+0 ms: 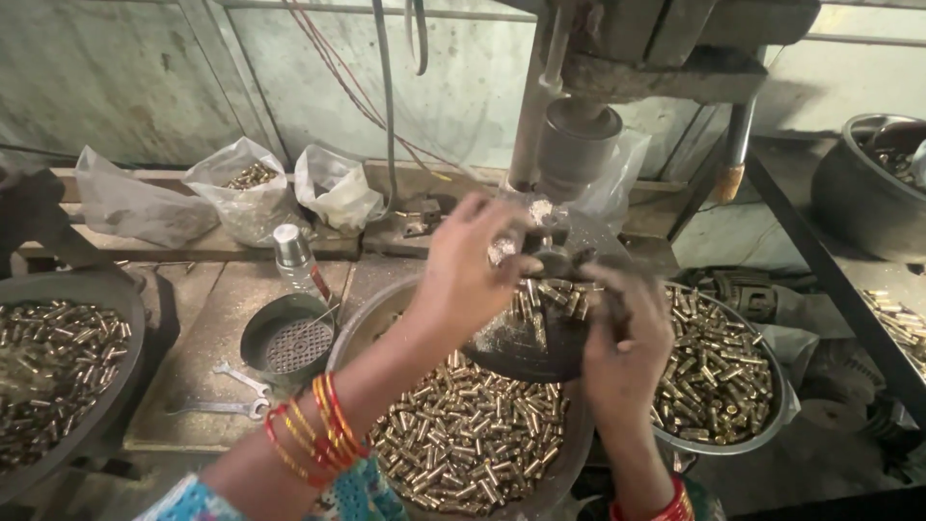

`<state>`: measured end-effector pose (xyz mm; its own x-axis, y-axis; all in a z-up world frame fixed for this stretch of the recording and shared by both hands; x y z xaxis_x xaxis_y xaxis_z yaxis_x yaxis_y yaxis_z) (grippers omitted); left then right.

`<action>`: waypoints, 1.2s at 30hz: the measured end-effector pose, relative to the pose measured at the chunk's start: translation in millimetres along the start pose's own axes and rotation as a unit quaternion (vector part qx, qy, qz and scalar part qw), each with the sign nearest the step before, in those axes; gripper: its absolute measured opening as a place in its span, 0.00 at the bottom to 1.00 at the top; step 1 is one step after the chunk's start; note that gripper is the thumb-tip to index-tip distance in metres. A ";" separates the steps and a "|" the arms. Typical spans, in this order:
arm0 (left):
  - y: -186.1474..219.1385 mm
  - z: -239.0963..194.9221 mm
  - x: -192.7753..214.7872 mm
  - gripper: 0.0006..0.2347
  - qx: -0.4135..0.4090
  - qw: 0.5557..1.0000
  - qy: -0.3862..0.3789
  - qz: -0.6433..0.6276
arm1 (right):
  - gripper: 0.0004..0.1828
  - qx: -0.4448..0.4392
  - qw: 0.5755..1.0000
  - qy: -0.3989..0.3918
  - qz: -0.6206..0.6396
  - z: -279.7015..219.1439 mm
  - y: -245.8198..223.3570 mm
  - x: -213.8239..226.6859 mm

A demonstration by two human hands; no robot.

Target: The operator is feeding small brass metal components into a vertical press machine for processing.

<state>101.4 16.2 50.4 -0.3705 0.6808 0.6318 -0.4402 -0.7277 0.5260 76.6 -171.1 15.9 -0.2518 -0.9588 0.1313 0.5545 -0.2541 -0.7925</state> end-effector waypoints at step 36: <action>18.9 -9.7 15.2 0.19 -0.027 0.997 0.069 0.007 | 0.17 0.083 0.996 -0.010 -0.026 113.1 42.2 62.7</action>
<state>79.5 13.6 64.3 -0.4847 0.6785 0.5520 -0.4757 -0.7341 0.4846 173.9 -256.3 58.0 -0.2683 -0.9457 0.1833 0.6651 -0.3195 -0.6749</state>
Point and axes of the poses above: each hand's wrist, its own z-axis towards the middle knuckle, its own x-axis out of the back of the hand, y = z × x, the point moved 10 cm from there along z, towards the middle knuckle, and after that the axes turned 10 degrees about z, right-handed, at the moved point
